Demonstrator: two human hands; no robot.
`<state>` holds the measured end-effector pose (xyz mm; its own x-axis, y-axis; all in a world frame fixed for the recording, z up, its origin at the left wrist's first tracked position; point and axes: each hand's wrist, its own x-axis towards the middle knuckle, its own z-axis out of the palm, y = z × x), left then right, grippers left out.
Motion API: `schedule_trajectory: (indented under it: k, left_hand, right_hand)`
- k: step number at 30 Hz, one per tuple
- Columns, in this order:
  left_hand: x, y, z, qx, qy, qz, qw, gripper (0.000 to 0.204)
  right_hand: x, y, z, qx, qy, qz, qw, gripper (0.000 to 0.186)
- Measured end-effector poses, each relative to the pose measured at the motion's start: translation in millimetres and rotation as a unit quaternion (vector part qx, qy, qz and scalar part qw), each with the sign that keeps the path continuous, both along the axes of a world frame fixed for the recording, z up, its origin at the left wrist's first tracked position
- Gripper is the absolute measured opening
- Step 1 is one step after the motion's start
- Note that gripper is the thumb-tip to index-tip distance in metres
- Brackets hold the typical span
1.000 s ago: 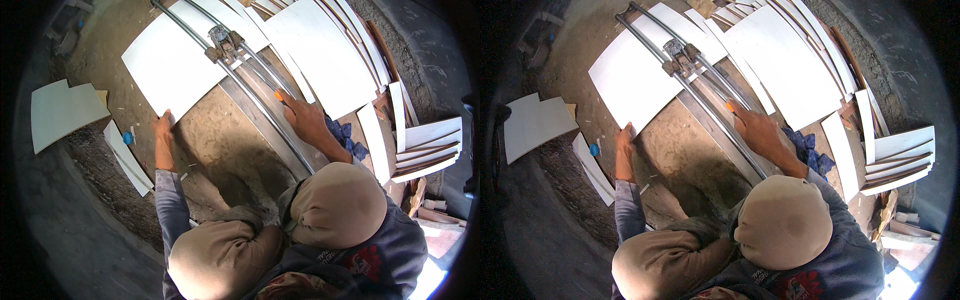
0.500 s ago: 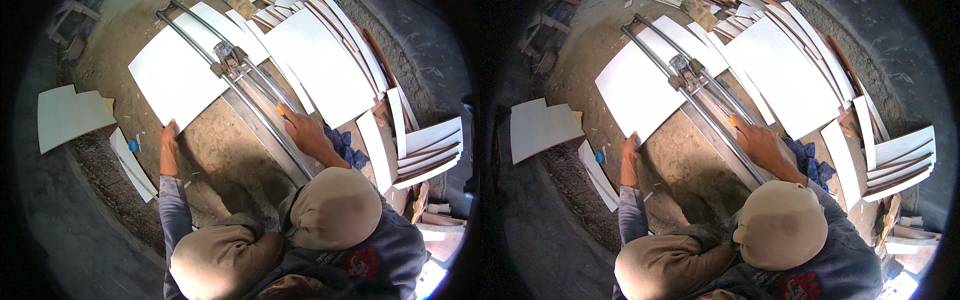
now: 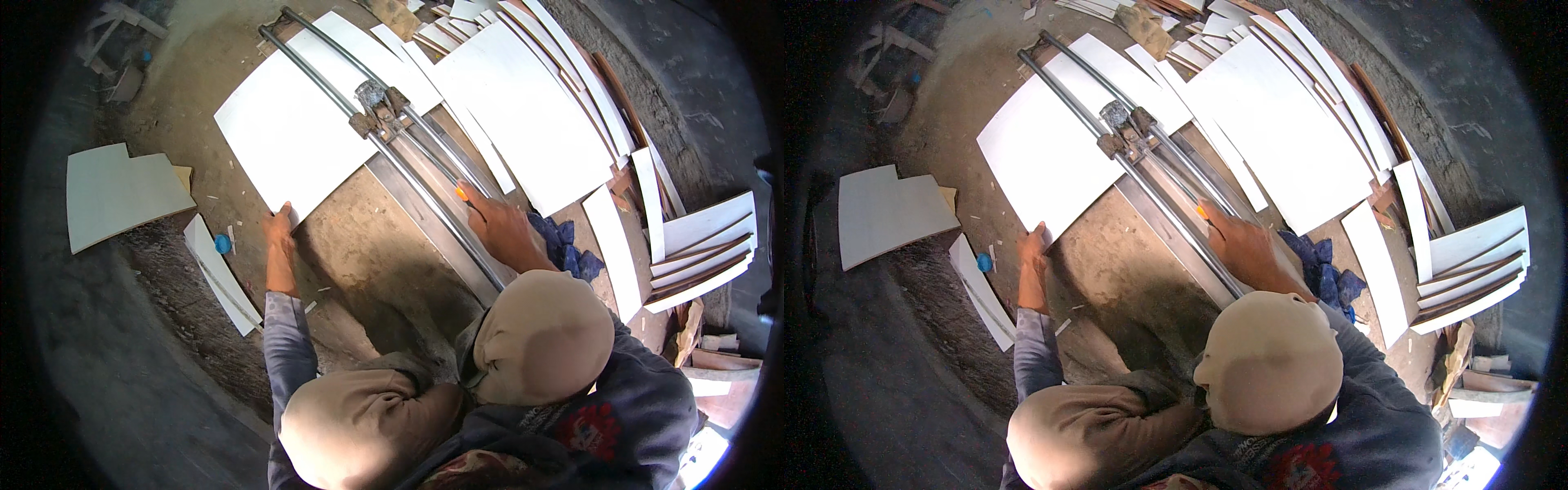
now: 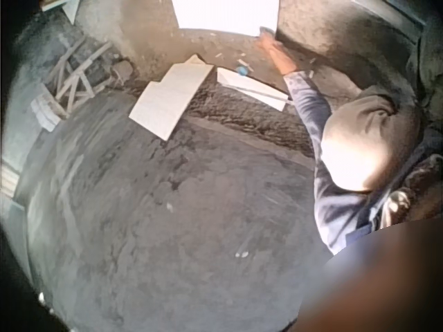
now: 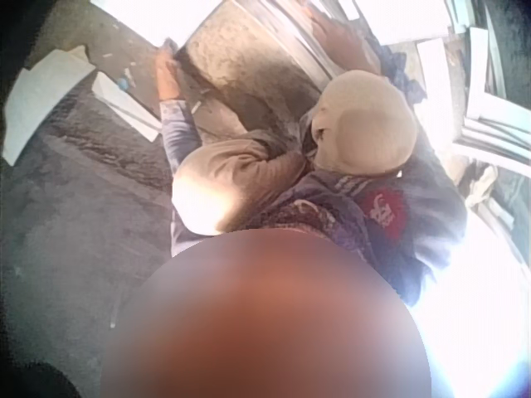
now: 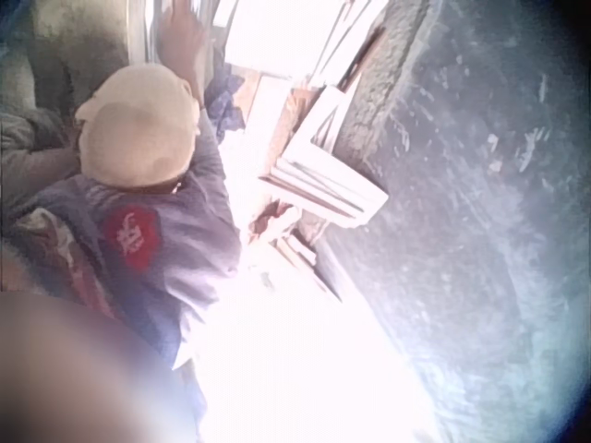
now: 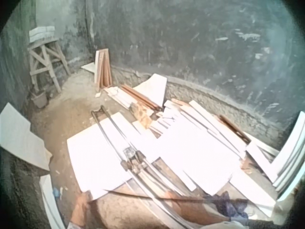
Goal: The person measures and cuts white rectangular panels using a manual tile cutter. They measure the panel, position it on the cutter, score it with the cutting head, and snap it along the scored line. The person repeats this process for multiple panels, wiping the surface with a cloth between cuts.
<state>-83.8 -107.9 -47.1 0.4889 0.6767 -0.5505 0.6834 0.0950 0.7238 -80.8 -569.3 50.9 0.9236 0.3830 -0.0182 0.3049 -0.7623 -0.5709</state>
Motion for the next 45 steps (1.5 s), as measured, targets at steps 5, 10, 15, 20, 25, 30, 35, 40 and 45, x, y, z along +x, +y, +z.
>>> schedule_trajectory:
  k: [5, 10, 15, 20, 25, 30, 35, 40, 45]
  left_hand:
    - [0, -6, 6, 0.010, 0.017, 0.024, 1.000, 0.072]
    - [2, -6, 7, 0.034, 0.013, -0.002, 0.999, 0.075]
    - [-1, 1, -4, 0.038, 0.010, 0.011, 0.999, 0.079]
    - [1, 3, -6, 0.045, -0.002, 0.026, 0.999, 0.069]
    - [3, 5, -3, 0.033, -0.004, 0.028, 0.999, 0.070]
    - [-4, 8, -12, 0.018, -0.008, 0.021, 1.000, 0.071]
    - [-4, 11, -24, 0.042, -0.027, 0.025, 0.998, 0.067]
    - [-7, 7, -22, 0.020, -0.057, 0.033, 0.998, 0.066]
    - [-2, 8, -17, 0.030, -0.052, 0.031, 0.998, 0.064]
  right_hand:
    - [30, 25, -6, 0.046, -0.051, 0.009, 0.998, 0.053]
    - [122, 101, -32, 0.042, -0.130, 0.004, 0.991, 0.048]
    - [253, 218, -34, 0.016, -0.092, -0.004, 0.996, 0.041]
    - [349, 312, -21, 0.019, -0.051, 0.007, 0.999, 0.044]
    - [352, 324, -34, -0.010, 0.026, -0.038, 0.999, 0.042]
    - [367, 331, -16, 0.020, 0.039, -0.039, 0.998, 0.051]
    - [383, 331, 13, 0.022, 0.053, -0.032, 0.998, 0.054]
    - [392, 334, 40, -0.001, 0.027, -0.011, 1.000, 0.051]
    - [414, 347, 64, 0.009, 0.050, -0.011, 0.999, 0.047]
